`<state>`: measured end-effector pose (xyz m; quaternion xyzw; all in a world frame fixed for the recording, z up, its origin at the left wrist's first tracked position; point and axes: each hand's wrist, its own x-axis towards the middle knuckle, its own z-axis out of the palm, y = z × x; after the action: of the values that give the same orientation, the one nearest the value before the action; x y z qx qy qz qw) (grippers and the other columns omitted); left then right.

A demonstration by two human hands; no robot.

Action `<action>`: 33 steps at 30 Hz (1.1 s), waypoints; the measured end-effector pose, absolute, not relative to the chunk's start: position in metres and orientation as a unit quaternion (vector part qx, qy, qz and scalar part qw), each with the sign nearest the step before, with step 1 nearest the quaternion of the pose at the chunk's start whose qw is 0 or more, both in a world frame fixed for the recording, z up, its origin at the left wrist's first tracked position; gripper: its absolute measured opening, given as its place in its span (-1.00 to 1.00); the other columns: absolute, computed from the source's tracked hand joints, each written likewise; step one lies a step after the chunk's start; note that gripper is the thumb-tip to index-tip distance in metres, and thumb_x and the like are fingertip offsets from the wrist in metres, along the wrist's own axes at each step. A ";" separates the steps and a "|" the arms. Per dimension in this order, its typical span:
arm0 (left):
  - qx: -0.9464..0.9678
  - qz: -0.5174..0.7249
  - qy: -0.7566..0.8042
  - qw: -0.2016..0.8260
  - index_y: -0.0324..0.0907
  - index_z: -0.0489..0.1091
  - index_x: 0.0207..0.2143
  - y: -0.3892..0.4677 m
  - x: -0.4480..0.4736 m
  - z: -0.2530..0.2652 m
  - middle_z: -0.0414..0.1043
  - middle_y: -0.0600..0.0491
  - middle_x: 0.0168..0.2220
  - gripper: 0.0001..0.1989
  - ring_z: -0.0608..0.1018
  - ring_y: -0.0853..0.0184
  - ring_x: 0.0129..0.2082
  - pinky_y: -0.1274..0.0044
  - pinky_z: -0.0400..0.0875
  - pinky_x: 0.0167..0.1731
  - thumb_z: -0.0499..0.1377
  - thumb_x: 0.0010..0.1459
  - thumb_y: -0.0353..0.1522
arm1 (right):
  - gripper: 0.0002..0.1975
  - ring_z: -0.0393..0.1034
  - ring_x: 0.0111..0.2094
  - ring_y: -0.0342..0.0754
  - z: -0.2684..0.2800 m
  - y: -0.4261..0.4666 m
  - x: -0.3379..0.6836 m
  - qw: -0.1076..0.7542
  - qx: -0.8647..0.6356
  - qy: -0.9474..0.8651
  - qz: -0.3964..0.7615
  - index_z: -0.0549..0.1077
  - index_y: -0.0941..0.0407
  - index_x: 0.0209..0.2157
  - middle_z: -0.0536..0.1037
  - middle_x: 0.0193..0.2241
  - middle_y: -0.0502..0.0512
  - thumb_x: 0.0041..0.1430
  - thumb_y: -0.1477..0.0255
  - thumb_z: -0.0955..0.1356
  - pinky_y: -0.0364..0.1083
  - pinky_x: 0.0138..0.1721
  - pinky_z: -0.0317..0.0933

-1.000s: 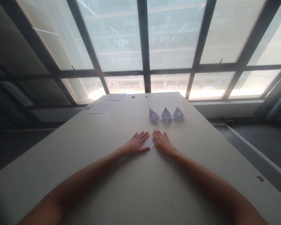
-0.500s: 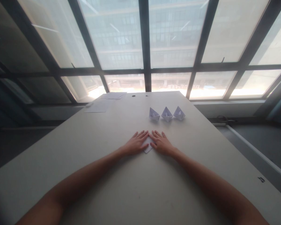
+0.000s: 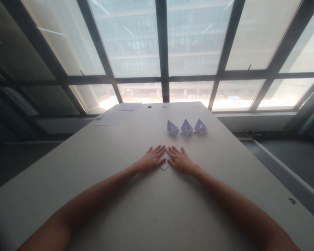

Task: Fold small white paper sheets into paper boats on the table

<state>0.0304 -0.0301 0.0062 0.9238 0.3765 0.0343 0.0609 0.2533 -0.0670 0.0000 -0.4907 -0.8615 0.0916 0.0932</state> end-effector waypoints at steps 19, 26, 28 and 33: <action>0.973 0.027 0.187 0.132 0.02 -0.18 0.41 -0.033 0.022 0.027 -0.26 0.03 0.43 -0.34 -0.14 0.24 0.42 0.29 -0.29 0.35 -0.07 0.38 -0.03 | -0.39 -0.27 0.41 0.07 -0.005 -0.065 0.252 0.091 -0.533 -0.837 0.078 -0.04 0.20 0.39 -0.08 0.40 0.20 0.39 0.29 0.00 0.31 0.32 -0.41; 0.969 0.037 0.186 0.160 -0.02 -0.14 0.41 -0.026 0.020 0.026 -0.21 -0.01 0.42 -0.25 -0.07 0.19 0.41 0.32 -0.20 0.35 0.03 0.31 0.02 | -0.38 -0.25 0.40 0.08 -0.005 -0.063 0.254 0.094 -0.527 -0.840 0.087 -0.05 0.19 0.39 -0.07 0.39 0.20 0.36 0.32 0.04 0.30 0.32 -0.38; 0.965 0.060 0.190 0.172 -0.02 -0.03 0.39 -0.026 0.020 0.025 -0.11 0.00 0.41 -0.33 -0.02 0.18 0.40 0.32 -0.14 0.35 -0.02 0.34 0.00 | -0.39 -0.23 0.40 0.07 -0.005 -0.063 0.254 0.104 -0.524 -0.840 0.090 -0.03 0.18 0.39 -0.05 0.39 0.21 0.35 0.33 0.07 0.28 0.33 -0.37; 0.943 0.112 0.232 0.209 -0.02 0.29 0.25 -0.029 0.019 0.024 0.20 -0.03 0.28 -0.50 0.34 0.19 0.22 0.38 0.15 0.25 -0.05 0.38 -0.05 | -0.50 -0.04 0.36 0.06 -0.004 -0.060 0.257 0.167 -0.523 -0.831 0.092 0.27 0.12 0.27 0.17 0.33 0.21 0.34 0.33 0.16 0.20 0.32 -0.22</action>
<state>0.0190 -0.0287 0.0239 0.9433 0.2322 0.1118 0.2091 0.2571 -0.0604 -0.0037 -0.5233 -0.8305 0.0921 0.1671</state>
